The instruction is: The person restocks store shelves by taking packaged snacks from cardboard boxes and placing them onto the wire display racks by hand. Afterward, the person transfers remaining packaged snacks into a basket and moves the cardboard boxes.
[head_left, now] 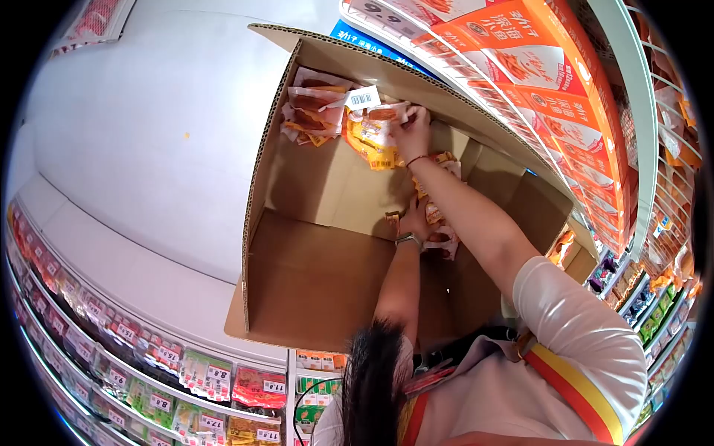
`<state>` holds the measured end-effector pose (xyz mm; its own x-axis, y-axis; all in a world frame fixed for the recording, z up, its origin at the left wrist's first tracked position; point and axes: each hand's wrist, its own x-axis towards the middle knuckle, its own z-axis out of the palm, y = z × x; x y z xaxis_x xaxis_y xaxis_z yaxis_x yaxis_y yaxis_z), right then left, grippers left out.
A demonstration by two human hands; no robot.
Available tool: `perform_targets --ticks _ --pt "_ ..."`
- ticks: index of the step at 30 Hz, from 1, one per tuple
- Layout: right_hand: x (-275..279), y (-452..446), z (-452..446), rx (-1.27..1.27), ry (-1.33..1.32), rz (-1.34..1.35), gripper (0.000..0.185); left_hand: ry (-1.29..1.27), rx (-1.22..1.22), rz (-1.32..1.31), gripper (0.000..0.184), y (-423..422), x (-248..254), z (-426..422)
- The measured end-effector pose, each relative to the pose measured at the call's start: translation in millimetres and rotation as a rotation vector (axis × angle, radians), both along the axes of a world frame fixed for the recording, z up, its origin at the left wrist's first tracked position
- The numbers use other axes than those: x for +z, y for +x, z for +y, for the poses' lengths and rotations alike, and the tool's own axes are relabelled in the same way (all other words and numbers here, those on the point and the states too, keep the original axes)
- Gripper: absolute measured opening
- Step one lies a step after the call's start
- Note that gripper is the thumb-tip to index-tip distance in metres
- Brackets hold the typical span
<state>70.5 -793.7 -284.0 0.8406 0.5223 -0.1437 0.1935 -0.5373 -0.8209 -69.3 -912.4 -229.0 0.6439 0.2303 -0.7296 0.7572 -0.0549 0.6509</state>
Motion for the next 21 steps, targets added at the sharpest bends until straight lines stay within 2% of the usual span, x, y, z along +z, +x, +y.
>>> perform_targets --ticks 1,3,4,6,7,8,9,10,11,13,15,16,19,20,21 --pt "26 -8 14 0.089 0.104 -0.003 0.037 -0.001 -0.001 0.003 0.083 1 -3 1" --pt "73 -23 40 0.450 0.157 -0.191 0.033 -0.010 0.039 -0.025 0.082 2 -12 -3" --pt "80 -25 54 0.455 0.159 -0.193 0.033 -0.015 0.062 -0.038 0.081 2 -22 -10" --pt "82 -28 81 0.714 -0.082 -0.398 0.024 -0.001 0.039 -0.056 0.077 2 -42 -22" --pt "81 -30 92 0.720 -0.083 -0.398 0.024 0.007 0.020 -0.057 0.076 0 -49 -30" --pt "78 -31 102 0.767 -0.292 -0.369 0.021 0.015 0.001 -0.057 0.075 1 -50 -33" --pt "75 -31 107 0.807 -0.498 -0.337 0.019 -0.003 0.071 -0.089 0.072 2 -38 -27" --pt "76 -29 107 0.693 -0.382 -0.259 0.011 -0.015 0.140 -0.121 0.069 3 -24 -20" --pt "83 -27 103 0.695 -0.371 -0.262 0.011 -0.004 0.143 -0.121 0.069 4 -15 -17" --pt "104 -16 92 0.695 -0.319 -0.102 0.011 0.085 0.108 -0.104 0.059 6 5 -10" --pt "118 -9 71 0.724 -0.251 -0.130 0.008 0.125 0.070 -0.042 0.055 14 66 19" --pt "140 -6 63 0.742 -0.205 -0.138 0.006 0.148 0.034 0.024 0.050 16 94 29" --pt "227 10 38 0.759 -0.053 -0.091 0.005 0.267 -0.025 0.102 0.041 14 135 28" --pt "262 19 29 0.791 -0.007 -0.118 0.005 0.341 0.022 0.015 0.035 9 144 23" --pt "299 28 16 0.792 0.050 -0.114 0.005 0.336 0.004 0.050 0.032 5 163 24"
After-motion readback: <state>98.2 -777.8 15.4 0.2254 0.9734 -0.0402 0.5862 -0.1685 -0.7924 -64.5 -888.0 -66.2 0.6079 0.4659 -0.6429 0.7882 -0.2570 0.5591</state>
